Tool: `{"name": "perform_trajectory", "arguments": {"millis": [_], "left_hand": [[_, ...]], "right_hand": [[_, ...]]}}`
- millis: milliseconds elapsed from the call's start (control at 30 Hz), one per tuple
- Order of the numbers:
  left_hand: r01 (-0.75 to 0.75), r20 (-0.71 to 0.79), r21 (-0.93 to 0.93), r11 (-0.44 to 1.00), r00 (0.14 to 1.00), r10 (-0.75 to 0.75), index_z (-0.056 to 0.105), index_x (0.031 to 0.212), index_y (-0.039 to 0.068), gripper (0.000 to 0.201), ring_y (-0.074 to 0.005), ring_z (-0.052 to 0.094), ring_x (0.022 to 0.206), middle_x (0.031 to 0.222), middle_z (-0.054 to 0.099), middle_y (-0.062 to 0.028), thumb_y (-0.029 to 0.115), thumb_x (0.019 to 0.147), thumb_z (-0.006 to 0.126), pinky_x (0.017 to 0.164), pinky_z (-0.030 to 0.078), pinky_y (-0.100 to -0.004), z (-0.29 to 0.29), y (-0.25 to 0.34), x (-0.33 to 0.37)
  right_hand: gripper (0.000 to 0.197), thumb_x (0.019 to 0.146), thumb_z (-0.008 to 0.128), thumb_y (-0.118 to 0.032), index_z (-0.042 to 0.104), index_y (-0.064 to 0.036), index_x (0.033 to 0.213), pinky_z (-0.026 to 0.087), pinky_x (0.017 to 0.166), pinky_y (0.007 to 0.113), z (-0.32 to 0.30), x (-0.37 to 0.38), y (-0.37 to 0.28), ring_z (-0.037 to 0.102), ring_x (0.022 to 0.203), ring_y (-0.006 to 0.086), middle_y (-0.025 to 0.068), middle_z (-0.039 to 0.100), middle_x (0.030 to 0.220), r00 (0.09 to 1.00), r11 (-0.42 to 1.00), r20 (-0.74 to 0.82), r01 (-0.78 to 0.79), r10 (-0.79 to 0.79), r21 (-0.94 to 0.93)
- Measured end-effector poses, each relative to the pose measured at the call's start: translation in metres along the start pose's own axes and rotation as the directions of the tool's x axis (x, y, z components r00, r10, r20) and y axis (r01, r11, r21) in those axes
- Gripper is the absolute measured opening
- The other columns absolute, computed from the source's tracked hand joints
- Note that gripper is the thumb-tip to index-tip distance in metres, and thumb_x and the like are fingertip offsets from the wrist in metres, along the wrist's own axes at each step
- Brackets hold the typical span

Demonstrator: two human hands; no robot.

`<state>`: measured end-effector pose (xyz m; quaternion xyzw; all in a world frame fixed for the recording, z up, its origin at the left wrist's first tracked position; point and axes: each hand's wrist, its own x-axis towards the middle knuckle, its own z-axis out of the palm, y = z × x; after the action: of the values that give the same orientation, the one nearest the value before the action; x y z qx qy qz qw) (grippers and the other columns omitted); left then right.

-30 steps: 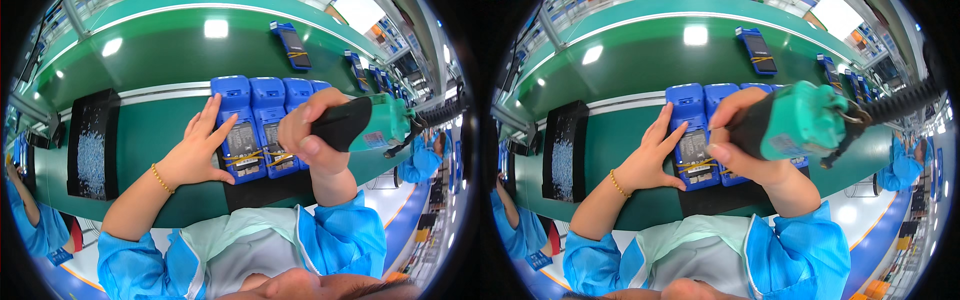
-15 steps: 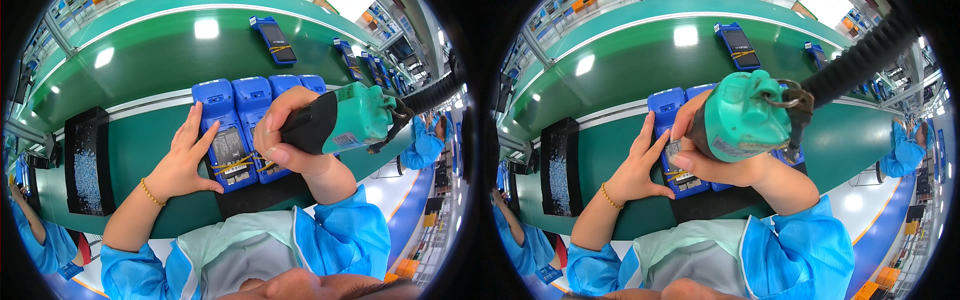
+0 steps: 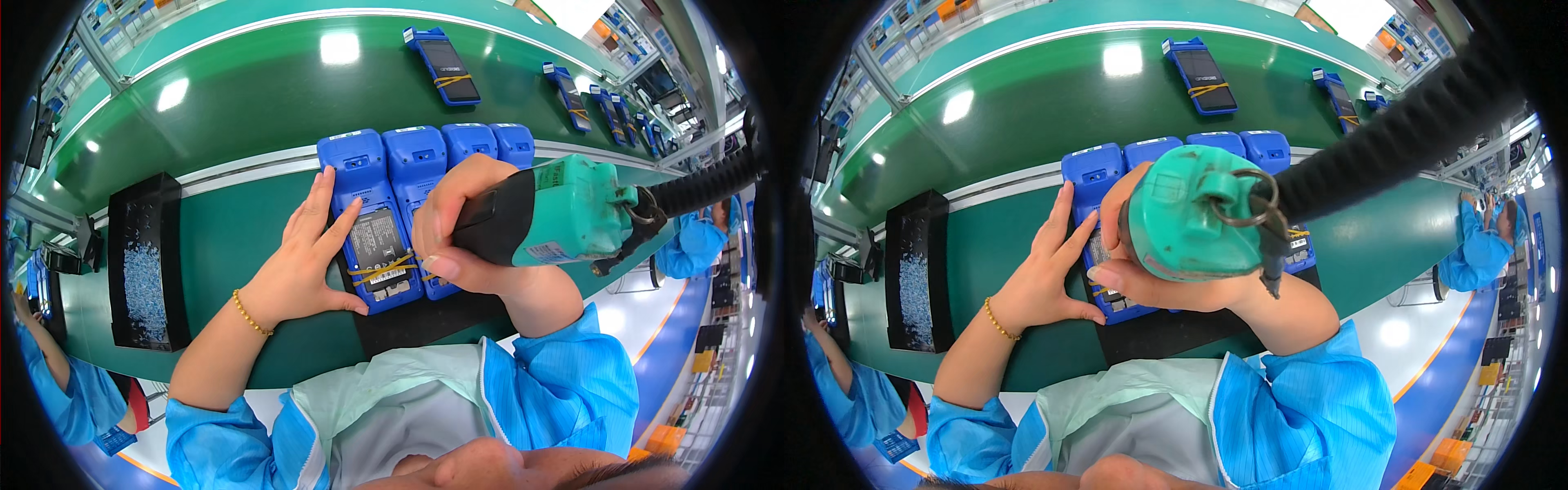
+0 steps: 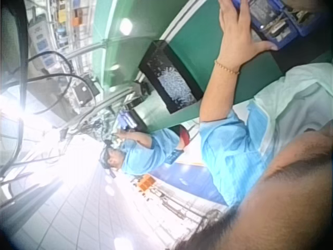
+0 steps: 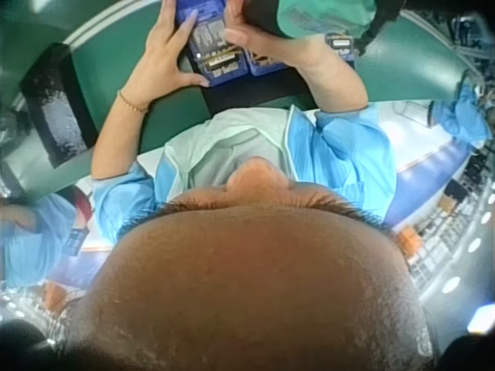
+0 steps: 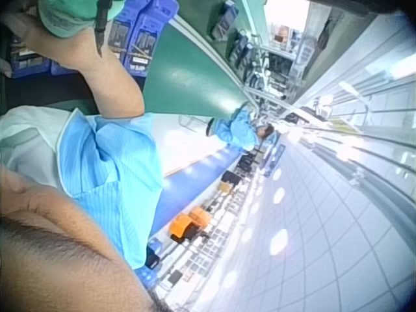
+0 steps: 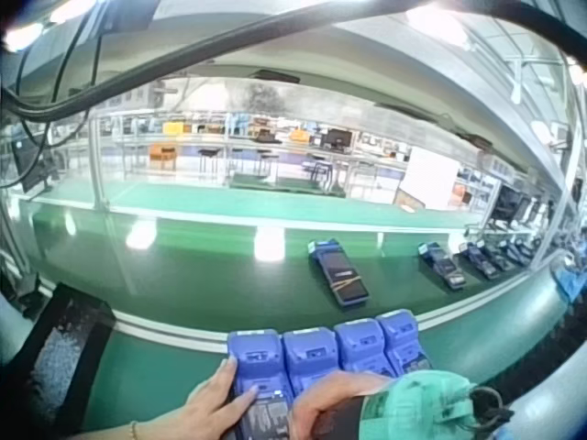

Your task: The person fastens screws into handheld electronic terminals using an electric screwdriver.

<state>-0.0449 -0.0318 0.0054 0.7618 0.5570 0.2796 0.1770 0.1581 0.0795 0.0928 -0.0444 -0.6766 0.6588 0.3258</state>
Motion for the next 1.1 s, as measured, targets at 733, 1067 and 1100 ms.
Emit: {"name": "perform_trajectory", "arguments": {"millis": [733,1067,1100], "left_hand": [[-0.001,0.007,0.009,1.0,1.0,0.001,0.031,0.147,0.007,0.122,-0.0459,0.012,0.144,0.155,0.0,-0.0304,0.044,0.048,0.091,0.113,0.022,-0.0513,0.0,0.001,0.0],[0.001,0.023,0.011,1.0,1.0,-0.001,0.031,0.147,0.007,0.121,-0.046,0.012,0.144,0.155,0.0,-0.0304,0.044,0.048,0.09,0.113,0.022,-0.0507,-0.001,0.001,0.0],[0.005,0.025,0.011,1.0,1.0,-0.006,0.031,0.147,0.006,0.121,-0.046,0.012,0.144,0.155,0.0,-0.0304,0.044,0.048,0.09,0.113,0.022,-0.0505,-0.002,0.001,0.0]], "right_hand": [[0.027,0.076,0.069,0.008,0.05,-0.0013,0.091,0.047,0.056,0.028,-0.004,0.003,-0.007,0.058,0.063,0.015,0.0069,0.054,0.075,0.987,0.992,0.152,0.064,-0.047,-0.106],[0.03,0.077,0.069,0.005,0.049,0.0007,0.098,0.043,0.053,0.028,-0.003,0.002,-0.01,0.053,0.056,0.0137,0.0052,0.053,0.063,0.994,0.998,0.1,0.05,-0.046,-0.038],[0.03,0.077,0.069,0.005,0.049,0.0007,0.098,0.043,0.053,0.028,-0.003,0.002,-0.01,0.053,0.056,0.0137,0.0052,0.053,0.063,0.994,0.998,0.1,0.05,-0.046,-0.038]]}}
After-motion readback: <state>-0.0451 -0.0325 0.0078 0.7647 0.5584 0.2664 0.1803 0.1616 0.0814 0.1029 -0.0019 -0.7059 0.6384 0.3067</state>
